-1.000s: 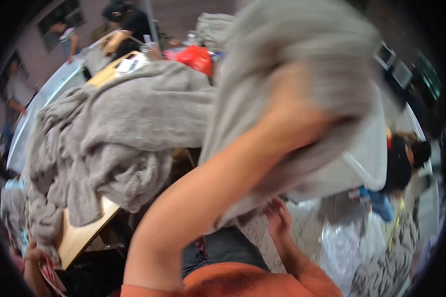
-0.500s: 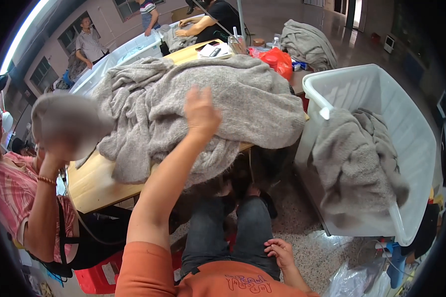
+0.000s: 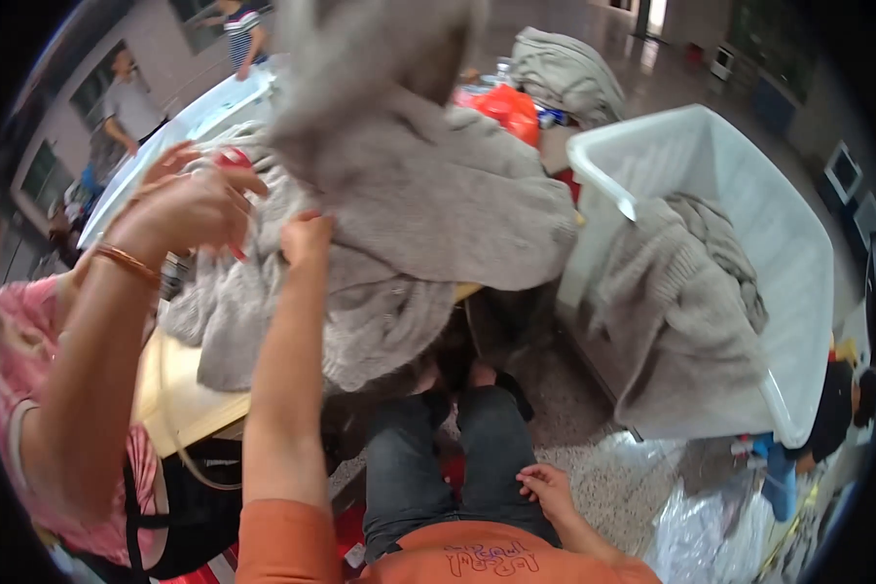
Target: Inspecting knitted sweaters for defects and removing loose threads by hand.
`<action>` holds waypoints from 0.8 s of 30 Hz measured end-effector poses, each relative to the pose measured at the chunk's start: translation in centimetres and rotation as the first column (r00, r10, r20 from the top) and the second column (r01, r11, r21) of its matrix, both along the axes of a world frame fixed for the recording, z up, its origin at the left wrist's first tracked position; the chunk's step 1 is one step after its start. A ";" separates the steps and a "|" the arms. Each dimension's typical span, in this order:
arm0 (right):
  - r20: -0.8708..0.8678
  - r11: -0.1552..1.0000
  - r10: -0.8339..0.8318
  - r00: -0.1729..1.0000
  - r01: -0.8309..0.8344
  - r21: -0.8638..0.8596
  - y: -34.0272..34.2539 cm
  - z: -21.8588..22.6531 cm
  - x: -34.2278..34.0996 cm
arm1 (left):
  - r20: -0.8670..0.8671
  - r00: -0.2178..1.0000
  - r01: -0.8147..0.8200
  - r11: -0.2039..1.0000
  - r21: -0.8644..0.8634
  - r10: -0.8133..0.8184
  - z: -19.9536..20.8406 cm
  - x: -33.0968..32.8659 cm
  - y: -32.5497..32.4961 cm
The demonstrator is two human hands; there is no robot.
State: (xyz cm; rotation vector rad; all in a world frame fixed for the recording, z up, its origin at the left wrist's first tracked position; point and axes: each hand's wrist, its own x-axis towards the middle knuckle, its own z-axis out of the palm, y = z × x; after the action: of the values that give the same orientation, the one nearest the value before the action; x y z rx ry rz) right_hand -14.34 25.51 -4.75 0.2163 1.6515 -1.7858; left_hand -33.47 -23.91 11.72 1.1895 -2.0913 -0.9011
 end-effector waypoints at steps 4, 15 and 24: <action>-0.001 1.000 -0.006 1.000 0.006 -0.013 -0.9 0.7 0.3 | -0.154 0.906 -0.351 0.902 0.250 0.395 1.1 2.1 0.5; -0.008 0.999 -0.033 0.999 0.033 0.007 -1.1 0.2 -0.1 | -0.266 0.950 0.182 0.982 0.055 -0.162 7.5 1.1 6.0; -0.007 0.999 -0.035 0.999 0.035 0.027 -1.8 1.4 -0.3 | -0.384 0.838 0.185 0.864 -0.468 -0.388 7.8 1.7 12.1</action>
State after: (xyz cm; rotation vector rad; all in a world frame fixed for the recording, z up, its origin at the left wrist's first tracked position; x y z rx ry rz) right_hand -14.60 23.76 -3.39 0.2535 1.6868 -1.7920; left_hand -31.75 -11.79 19.54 0.3769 -1.9433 -0.7265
